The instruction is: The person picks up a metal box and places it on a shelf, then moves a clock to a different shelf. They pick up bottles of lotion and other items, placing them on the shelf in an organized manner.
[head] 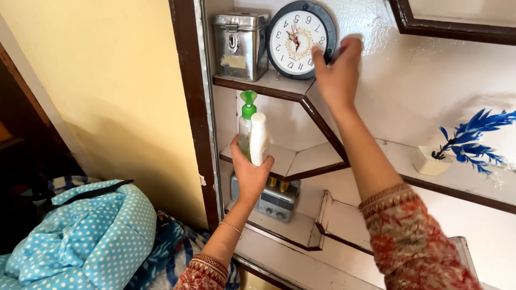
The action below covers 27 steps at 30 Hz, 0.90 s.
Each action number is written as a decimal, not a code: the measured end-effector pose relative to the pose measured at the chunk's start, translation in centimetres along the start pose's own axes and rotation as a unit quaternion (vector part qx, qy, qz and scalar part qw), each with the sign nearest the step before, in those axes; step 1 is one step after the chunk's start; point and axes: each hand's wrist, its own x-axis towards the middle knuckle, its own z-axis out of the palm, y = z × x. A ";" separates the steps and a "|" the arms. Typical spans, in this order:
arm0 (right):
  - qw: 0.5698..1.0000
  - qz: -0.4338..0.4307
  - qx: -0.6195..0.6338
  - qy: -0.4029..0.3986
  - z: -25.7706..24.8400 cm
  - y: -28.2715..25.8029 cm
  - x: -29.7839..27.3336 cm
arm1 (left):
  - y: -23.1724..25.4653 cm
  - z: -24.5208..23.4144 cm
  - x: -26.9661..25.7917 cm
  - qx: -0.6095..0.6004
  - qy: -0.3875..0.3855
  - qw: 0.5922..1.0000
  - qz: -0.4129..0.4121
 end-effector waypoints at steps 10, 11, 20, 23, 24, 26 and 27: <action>0.974 -0.214 -0.033 -0.071 0.3 -5.3 -16.9 | -4.0 1.2 4.4 -0.012 -0.006 1.000 -0.008; 0.982 -0.145 -0.011 -0.125 0.7 -5.6 -17.4 | -4.2 1.2 4.8 -0.003 0.006 1.000 0.001; 0.896 0.256 0.203 -0.302 5.0 -4.4 -18.2 | -6.6 1.0 6.2 0.010 0.001 0.999 0.035; 0.879 0.256 0.240 -0.323 5.2 -5.7 -18.1 | -6.5 0.7 5.7 0.007 0.000 0.999 0.048; 0.873 0.253 0.240 -0.341 5.1 -6.2 -18.1 | -6.5 0.6 5.5 0.001 -0.009 0.998 0.059; 0.871 0.273 0.209 -0.352 5.8 -6.6 -18.0 | -8.1 0.9 5.5 -0.005 -0.016 0.998 0.057; 0.869 0.291 0.176 -0.359 6.1 -6.8 -17.9 | -8.9 1.0 5.5 -0.012 -0.024 0.998 0.058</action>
